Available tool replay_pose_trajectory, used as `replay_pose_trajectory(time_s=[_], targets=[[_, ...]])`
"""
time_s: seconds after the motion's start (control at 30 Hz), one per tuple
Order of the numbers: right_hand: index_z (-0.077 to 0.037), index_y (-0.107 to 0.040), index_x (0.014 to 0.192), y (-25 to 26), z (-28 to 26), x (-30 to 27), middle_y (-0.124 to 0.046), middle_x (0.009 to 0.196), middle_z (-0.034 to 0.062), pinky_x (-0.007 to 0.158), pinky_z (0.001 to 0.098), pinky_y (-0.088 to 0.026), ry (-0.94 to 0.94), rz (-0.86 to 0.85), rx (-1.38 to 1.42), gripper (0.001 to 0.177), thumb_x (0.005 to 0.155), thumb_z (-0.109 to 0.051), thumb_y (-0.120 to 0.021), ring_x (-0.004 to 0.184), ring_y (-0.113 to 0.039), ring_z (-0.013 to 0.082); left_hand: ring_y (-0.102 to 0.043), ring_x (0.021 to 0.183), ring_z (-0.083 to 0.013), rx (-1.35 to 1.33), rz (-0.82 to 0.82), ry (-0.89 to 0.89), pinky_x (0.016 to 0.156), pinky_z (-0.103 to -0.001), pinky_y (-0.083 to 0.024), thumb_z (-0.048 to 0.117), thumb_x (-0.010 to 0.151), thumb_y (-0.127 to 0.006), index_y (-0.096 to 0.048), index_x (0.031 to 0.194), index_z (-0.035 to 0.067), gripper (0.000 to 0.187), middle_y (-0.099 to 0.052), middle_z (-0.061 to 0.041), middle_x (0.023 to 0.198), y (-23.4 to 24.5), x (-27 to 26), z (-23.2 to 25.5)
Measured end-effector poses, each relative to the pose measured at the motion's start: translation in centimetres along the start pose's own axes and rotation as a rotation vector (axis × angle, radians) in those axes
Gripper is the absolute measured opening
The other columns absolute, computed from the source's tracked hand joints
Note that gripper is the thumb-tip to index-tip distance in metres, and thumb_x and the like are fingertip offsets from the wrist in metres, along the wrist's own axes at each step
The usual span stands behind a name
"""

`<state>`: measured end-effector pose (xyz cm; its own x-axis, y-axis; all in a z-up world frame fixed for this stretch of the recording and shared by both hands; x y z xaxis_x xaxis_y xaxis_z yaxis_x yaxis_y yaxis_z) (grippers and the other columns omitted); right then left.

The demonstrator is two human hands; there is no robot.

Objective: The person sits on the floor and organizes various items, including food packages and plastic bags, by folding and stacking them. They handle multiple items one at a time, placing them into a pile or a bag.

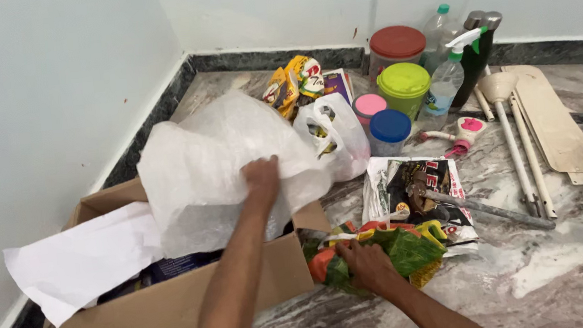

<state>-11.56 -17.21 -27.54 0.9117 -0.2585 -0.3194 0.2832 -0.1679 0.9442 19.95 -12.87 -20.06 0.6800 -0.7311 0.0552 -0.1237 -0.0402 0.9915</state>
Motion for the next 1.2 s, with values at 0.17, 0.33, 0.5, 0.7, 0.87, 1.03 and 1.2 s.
replay_pose_trajectory(time_s=[0.17,0.33,0.5,0.7,0.87,1.03,1.2], targets=[[-0.025,-0.037,0.145,1.1,0.7,-1.3,-0.055,0.132,0.0147,0.083,0.0532,-0.052,-0.064,-0.038,0.174,0.088,0.077,-0.049,-0.086,0.103,-0.068,0.0371,-0.065,0.111,-0.0278,0.476,0.265,0.087,0.1,-0.054,-0.049,0.025,0.1,-0.05,-0.066,0.124,0.026,0.029,-0.067,-0.007,0.116,-5.4,-4.8,-15.9],[-0.026,-0.032,0.151,-0.1,1.1,-0.9,-0.052,0.138,0.0174,0.083,0.0539,-0.054,-0.078,-0.036,0.148,0.094,0.078,-0.053,-0.084,0.105,-0.067,0.0382,-0.034,0.153,-0.039,-0.019,-0.294,0.501,0.124,-0.067,-0.023,0.032,0.1,-0.047,-0.031,0.163,0.022,0.065,-0.036,-0.012,0.166,-0.6,-6.5,-28.7],[-0.022,-0.026,0.155,-0.6,1.3,1.1,-0.053,0.137,0.0199,0.084,0.0513,-0.056,-0.07,-0.113,0.035,0.099,0.08,-0.062,-0.078,0.106,-0.068,0.0369,0.005,0.156,-0.0468,-0.614,-0.056,0.079,0.123,-0.062,-0.008,0.077,0.09,-0.042,0.007,0.163,0.009,0.112,0.001,-0.026,0.17,-0.4,-6.7,-19.7],[-0.021,-0.03,0.152,-0.5,1.6,1.1,-0.056,0.135,0.0178,0.09,0.051,-0.054,-0.104,-0.104,0.063,0.098,0.078,-0.064,-0.079,0.108,-0.067,0.037,-0.005,0.155,-0.0526,-0.283,-0.013,0.18,0.106,-0.072,-0.037,0.051,0.064,-0.083,0.003,0.166,0.03,0.135,-0.001,-0.02,0.176,1.4,-7.2,-6.5],[-0.022,-0.025,0.155,-0.7,2.4,1.0,-0.054,0.139,0.0202,0.09,0.055,-0.053,-0.067,-0.152,0.158,0.1,0.079,-0.056,-0.081,0.113,-0.064,0.0401,-0.008,0.155,-0.0507,-0.08,0.069,0.207,0.107,-0.072,-0.038,0.039,0.08,-0.083,-0.012,0.166,0.038,0.112,-0.012,-0.02,0.172,-1.8,-2.4,-12.3],[-0.022,-0.017,0.159,-0.5,2.8,1.5,-0.047,0.146,0.0197,0.093,0.0568,-0.052,-0.096,-0.336,0.246,0.104,0.081,-0.052,-0.079,0.113,-0.063,0.0428,-0.009,0.15,-0.0485,-0.017,-0.028,0.269,0.104,-0.073,-0.036,0.036,0.087,-0.073,-0.011,0.164,0.029,0.099,-0.013,-0.02,0.167,-4.4,5.1,-19.2],[-0.02,-0.02,0.16,-1.7,3.1,1.1,-0.049,0.144,0.0172,0.09,0.056,-0.053,-0.117,-0.301,0.306,0.107,0.073,-0.031,-0.081,0.107,-0.066,0.044,-0.018,0.148,-0.0459,-0.107,0.063,0.265,0.105,-0.069,-0.038,0.032,0.087,-0.072,-0.017,0.163,0.028,0.094,-0.022,-0.02,0.163,-2.0,11.6,-18.4]])
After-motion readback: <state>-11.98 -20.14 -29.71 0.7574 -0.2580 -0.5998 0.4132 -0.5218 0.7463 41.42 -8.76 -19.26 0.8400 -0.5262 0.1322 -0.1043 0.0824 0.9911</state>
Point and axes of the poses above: each hand's wrist, its own x-axis towards the middle knuckle, its own y-axis out of the back of the hand, z = x × y, the point moved 1 cm from there along x, towards the middle knuckle
